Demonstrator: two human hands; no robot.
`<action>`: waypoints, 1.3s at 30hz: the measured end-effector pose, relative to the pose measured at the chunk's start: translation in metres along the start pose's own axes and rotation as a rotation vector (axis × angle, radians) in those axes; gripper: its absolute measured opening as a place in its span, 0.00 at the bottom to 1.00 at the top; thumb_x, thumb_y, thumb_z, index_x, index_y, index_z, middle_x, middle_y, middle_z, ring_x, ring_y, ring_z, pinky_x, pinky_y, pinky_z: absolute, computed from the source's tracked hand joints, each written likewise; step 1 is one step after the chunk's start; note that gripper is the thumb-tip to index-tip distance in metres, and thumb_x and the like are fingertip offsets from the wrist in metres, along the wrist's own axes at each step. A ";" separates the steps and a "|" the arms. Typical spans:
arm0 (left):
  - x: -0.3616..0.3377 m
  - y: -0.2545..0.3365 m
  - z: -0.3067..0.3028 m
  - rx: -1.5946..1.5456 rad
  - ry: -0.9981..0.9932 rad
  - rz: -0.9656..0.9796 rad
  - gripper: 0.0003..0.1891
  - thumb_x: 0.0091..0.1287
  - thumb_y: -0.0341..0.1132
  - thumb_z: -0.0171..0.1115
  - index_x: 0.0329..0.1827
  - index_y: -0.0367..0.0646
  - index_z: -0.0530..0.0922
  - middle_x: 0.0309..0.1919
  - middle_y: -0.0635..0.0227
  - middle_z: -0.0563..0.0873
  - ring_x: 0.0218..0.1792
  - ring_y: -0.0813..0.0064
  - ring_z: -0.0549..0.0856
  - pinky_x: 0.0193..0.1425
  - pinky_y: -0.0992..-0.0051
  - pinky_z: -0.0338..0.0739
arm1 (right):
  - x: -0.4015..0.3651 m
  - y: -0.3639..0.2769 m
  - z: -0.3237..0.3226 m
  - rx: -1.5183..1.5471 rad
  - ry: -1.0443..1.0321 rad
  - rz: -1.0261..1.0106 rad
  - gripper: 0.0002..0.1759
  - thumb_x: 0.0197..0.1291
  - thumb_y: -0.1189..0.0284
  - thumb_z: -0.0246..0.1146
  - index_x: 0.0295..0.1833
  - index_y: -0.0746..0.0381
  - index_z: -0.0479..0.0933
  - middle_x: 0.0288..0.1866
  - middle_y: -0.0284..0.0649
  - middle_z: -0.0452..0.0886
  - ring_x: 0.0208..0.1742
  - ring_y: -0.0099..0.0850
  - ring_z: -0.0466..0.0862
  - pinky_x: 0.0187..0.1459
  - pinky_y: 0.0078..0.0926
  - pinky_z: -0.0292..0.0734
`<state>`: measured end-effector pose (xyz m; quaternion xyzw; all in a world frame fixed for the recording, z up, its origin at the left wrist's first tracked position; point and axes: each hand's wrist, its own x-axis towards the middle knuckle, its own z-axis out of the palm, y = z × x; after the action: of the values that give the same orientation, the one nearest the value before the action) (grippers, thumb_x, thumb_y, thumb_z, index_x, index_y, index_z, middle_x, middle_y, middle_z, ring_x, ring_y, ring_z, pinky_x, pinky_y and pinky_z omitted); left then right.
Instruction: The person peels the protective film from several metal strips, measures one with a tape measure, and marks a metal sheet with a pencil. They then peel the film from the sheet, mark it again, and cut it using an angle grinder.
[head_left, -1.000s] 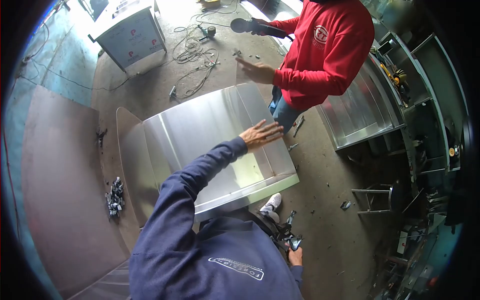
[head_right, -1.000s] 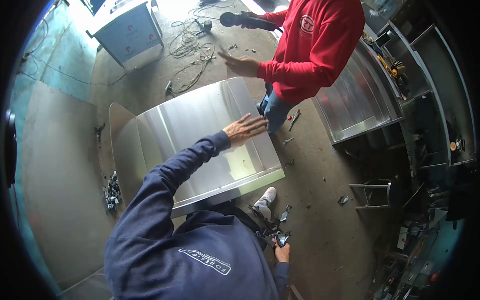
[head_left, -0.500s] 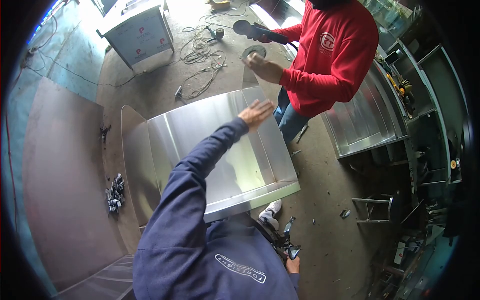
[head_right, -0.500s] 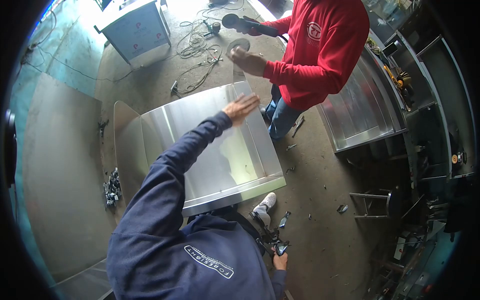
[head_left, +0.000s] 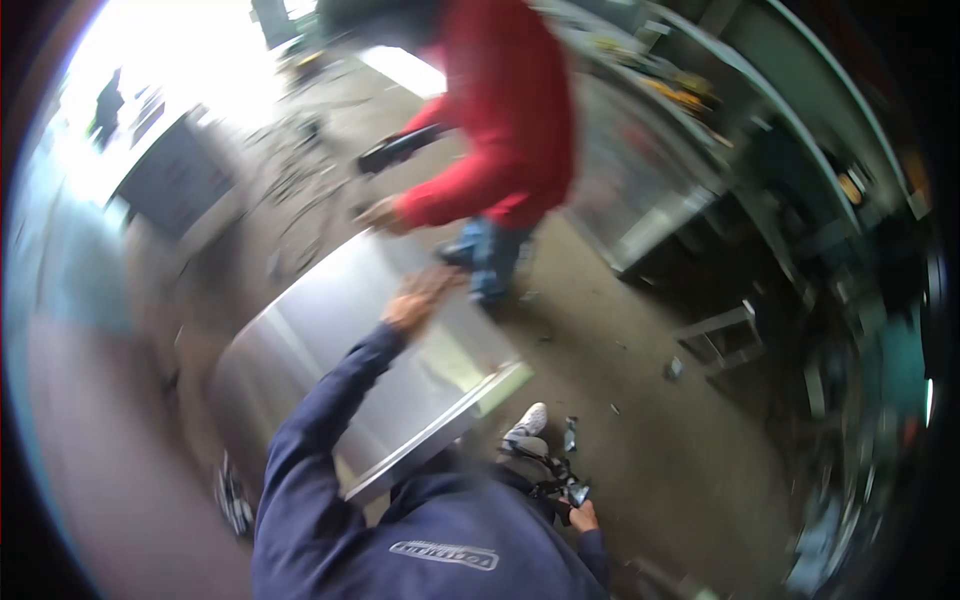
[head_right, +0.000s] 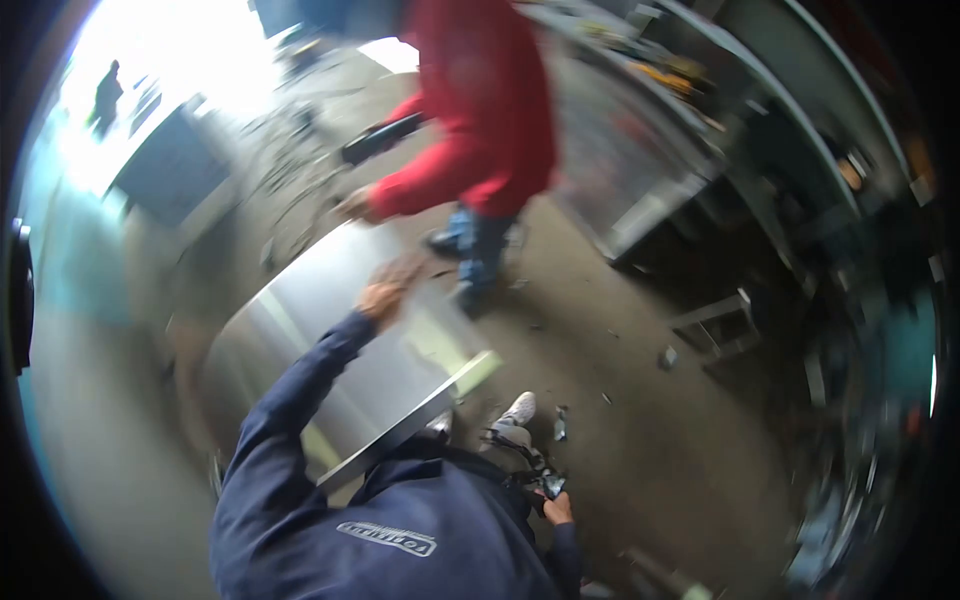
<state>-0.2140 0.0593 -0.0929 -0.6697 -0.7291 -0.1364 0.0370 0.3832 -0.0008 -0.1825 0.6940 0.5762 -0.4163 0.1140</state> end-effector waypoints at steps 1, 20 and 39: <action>-0.004 -0.017 0.026 0.092 0.006 -0.113 0.31 0.67 0.29 0.45 0.76 0.48 0.59 0.78 0.62 0.56 0.77 0.55 0.56 0.77 0.56 0.52 | -0.032 -0.036 -0.022 -0.059 -0.125 0.068 0.36 0.53 0.44 0.68 0.43 0.71 0.81 0.34 0.49 0.85 0.40 0.36 0.84 0.47 0.37 0.76; 0.069 0.544 0.021 -0.968 -0.224 1.207 0.19 0.66 0.40 0.63 0.52 0.34 0.75 0.51 0.45 0.76 0.49 0.45 0.77 0.52 0.55 0.73 | -0.084 -0.044 -0.155 1.707 0.747 -0.436 0.36 0.74 0.50 0.45 0.74 0.67 0.56 0.72 0.42 0.62 0.70 0.26 0.64 0.69 0.31 0.62; 0.091 0.943 0.072 -1.097 -1.020 1.560 0.26 0.67 0.28 0.54 0.70 0.36 0.67 0.69 0.51 0.70 0.71 0.49 0.66 0.75 0.61 0.57 | -0.056 0.247 -0.308 2.194 1.552 -0.082 0.26 0.73 0.54 0.52 0.66 0.60 0.68 0.46 0.36 0.78 0.47 0.28 0.79 0.51 0.30 0.75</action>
<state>0.7165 0.2276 0.0004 -0.8522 0.1291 -0.0883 -0.4992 0.7425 0.0798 -0.0287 0.4636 -0.1169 -0.1646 -0.8627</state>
